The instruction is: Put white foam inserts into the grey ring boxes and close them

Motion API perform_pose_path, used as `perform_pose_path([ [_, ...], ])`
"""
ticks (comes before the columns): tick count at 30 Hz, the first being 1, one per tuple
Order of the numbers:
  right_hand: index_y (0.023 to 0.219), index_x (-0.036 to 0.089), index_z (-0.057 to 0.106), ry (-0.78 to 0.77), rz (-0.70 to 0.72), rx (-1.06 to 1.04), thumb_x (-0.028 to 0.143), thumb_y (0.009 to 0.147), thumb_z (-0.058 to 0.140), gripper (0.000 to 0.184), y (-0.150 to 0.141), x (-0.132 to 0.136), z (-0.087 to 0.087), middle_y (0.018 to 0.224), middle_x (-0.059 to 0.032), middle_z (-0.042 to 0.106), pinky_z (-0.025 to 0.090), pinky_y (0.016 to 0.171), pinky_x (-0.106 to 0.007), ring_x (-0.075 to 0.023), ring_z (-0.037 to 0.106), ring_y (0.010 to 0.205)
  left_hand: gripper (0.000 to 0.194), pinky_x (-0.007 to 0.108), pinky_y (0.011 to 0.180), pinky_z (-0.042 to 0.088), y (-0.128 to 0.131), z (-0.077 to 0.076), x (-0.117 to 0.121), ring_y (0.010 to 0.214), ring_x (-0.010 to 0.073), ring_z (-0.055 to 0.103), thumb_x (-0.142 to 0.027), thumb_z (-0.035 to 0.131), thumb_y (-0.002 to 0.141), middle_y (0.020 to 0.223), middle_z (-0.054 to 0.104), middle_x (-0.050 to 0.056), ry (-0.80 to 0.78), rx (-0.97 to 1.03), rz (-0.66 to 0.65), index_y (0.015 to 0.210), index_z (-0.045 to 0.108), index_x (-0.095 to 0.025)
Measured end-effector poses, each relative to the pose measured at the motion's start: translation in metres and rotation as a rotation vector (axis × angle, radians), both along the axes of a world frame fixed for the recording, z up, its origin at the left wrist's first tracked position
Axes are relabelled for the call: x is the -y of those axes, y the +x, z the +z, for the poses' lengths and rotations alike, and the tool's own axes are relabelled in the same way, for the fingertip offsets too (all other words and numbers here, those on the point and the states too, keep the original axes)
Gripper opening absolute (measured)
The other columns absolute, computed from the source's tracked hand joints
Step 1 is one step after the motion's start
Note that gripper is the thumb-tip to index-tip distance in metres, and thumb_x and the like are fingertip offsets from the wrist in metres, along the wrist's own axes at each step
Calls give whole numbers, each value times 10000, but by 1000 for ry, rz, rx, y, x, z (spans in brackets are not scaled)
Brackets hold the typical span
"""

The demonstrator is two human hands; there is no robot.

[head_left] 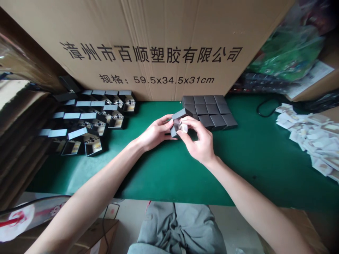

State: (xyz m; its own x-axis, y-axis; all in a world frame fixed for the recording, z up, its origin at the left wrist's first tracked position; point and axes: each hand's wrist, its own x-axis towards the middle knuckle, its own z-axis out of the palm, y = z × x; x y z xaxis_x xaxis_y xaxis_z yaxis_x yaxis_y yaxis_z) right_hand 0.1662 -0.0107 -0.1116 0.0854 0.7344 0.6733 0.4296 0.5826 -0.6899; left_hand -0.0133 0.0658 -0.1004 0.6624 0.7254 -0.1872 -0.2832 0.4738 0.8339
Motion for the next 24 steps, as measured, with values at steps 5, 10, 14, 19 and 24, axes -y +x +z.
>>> perform_pose_path([
  [5,1164,275,682,10,-33,-3,300,977,717,192,1,-1,-5,1280,-79,755,642,1012,-428,-241,744,1165,341,375,868,613,0,0,-1,907,186,715,-351,843,861,1043,752,47,-4,-6,41,1156,737,-218],
  [10,1206,275,667,-70,-1,-19,337,978,726,244,3,-1,-7,1293,-67,756,651,1009,-407,-222,759,1130,366,374,863,603,-1,-1,-2,892,189,717,-357,851,851,1039,759,56,3,-26,65,1164,729,-211],
  [14,1209,276,669,-85,24,-31,331,980,727,243,3,-1,-8,1301,-66,754,648,1019,-399,-215,759,1135,380,371,842,600,-1,0,-1,869,185,714,-350,870,828,1020,758,47,-9,-28,72,1156,732,-216],
  [19,1212,274,673,-64,41,-37,302,972,738,250,4,-2,-9,1305,-67,751,647,1015,-394,-216,756,1145,403,365,851,592,-2,-1,-3,901,187,712,-372,877,825,1066,759,53,1,-30,65,1171,735,-222],
  [24,1222,272,674,-65,71,-5,287,974,734,256,6,-2,-8,1318,-68,746,638,1026,-392,-215,753,1154,391,351,837,571,-2,-1,-2,881,186,708,-375,875,826,1022,759,46,-2,-34,69,1156,737,-219],
])
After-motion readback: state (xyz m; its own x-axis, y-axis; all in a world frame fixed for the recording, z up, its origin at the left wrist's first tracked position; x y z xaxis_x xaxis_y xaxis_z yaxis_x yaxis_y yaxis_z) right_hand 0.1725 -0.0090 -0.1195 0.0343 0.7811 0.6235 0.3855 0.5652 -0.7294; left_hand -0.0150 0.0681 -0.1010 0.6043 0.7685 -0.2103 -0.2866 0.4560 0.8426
